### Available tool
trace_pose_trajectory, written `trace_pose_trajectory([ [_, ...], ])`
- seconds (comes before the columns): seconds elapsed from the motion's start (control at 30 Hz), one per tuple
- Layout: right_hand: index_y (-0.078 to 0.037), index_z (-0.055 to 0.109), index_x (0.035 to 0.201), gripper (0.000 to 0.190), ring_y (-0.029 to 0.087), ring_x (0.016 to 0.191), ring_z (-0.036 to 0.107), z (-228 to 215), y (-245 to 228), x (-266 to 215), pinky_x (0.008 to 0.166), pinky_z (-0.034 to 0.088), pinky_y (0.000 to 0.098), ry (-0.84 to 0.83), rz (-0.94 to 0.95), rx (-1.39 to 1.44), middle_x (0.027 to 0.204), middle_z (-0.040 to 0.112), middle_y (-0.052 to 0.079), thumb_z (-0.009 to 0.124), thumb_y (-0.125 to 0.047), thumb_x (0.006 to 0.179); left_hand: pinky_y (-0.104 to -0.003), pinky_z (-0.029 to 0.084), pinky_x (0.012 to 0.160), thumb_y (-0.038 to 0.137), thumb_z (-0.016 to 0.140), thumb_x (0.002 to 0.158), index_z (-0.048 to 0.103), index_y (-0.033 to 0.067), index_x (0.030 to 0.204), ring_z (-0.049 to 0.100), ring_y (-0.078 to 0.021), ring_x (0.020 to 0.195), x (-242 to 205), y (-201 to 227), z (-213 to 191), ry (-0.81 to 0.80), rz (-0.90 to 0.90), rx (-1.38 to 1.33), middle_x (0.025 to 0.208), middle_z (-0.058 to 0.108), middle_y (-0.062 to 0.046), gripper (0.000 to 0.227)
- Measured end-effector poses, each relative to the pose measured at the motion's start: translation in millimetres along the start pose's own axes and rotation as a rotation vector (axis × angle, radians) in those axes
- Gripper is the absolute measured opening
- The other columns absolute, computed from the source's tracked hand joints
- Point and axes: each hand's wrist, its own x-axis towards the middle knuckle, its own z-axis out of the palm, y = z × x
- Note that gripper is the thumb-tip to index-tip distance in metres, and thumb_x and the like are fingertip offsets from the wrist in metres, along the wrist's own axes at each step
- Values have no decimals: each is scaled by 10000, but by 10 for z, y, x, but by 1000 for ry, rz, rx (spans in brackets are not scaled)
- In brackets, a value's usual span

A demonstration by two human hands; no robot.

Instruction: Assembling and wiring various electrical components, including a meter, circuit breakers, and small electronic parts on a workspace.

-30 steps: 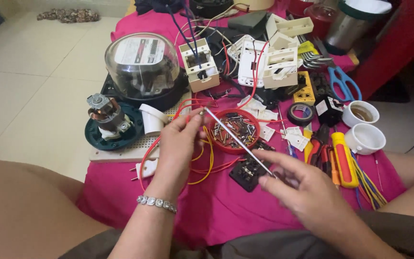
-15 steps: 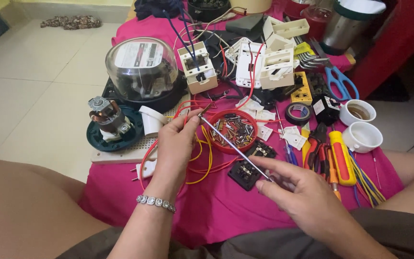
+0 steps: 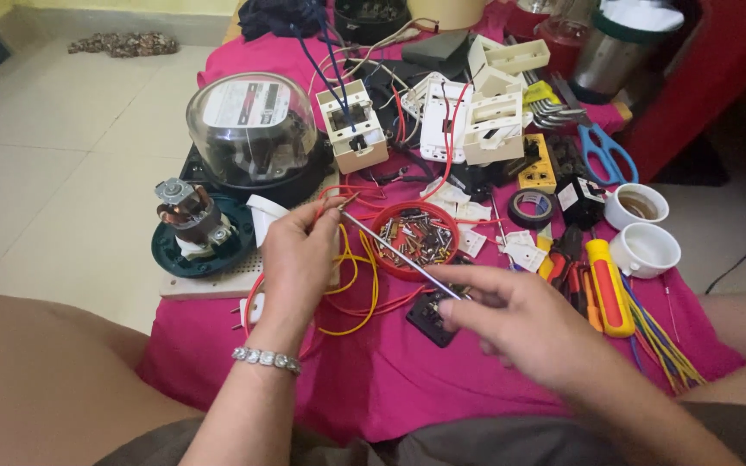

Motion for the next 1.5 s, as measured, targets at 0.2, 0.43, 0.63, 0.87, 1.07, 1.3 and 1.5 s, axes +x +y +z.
trace_pose_trajectory([
  [0.2,-80,729,1445,534,97,502,474,69,-33,13,360,296,207,-189,47,478,810,710,136,592,-168,936,-265,534,677,237,620,920,832,193,1096,645,-117,736,124,-56,-60,57,127,168,857,757,-14,279],
  [0.43,-232,680,1474,519,136,540,480,192,278,142,454,313,236,-101,1,142,853,785,101,538,-190,976,-252,519,624,285,703,899,816,57,1061,610,-107,707,85,-65,-1,59,63,53,842,738,-20,302],
  [0.63,-210,706,1454,497,124,507,404,250,194,-17,431,237,232,-148,119,364,832,702,125,521,-192,993,-243,511,613,237,716,907,818,48,1044,608,-106,698,77,-77,28,94,28,-21,836,726,-34,255],
  [0.87,-71,703,1437,482,85,515,367,194,329,0,374,198,201,-280,202,797,848,643,145,566,-161,983,-217,460,591,221,714,917,842,79,1041,566,-78,677,58,-81,82,95,45,-21,797,720,-9,227],
  [1.07,-136,653,1440,453,30,508,358,115,528,109,352,217,148,-564,285,1203,903,616,85,533,-191,1007,-233,488,602,253,720,900,838,63,1014,593,-94,675,22,91,99,137,33,-20,795,736,-20,250],
  [1.3,-178,745,1406,469,137,463,449,210,133,17,370,270,240,-140,56,226,741,689,107,589,-255,970,-215,444,581,259,678,941,822,71,1057,534,-66,659,-21,168,88,152,36,-97,810,702,5,263],
  [1.5,5,718,986,184,188,584,566,226,81,74,491,415,295,-40,7,141,771,668,123,560,-91,983,-214,451,604,264,665,923,826,98,1098,546,-68,671,13,129,49,172,39,-152,826,721,23,290],
])
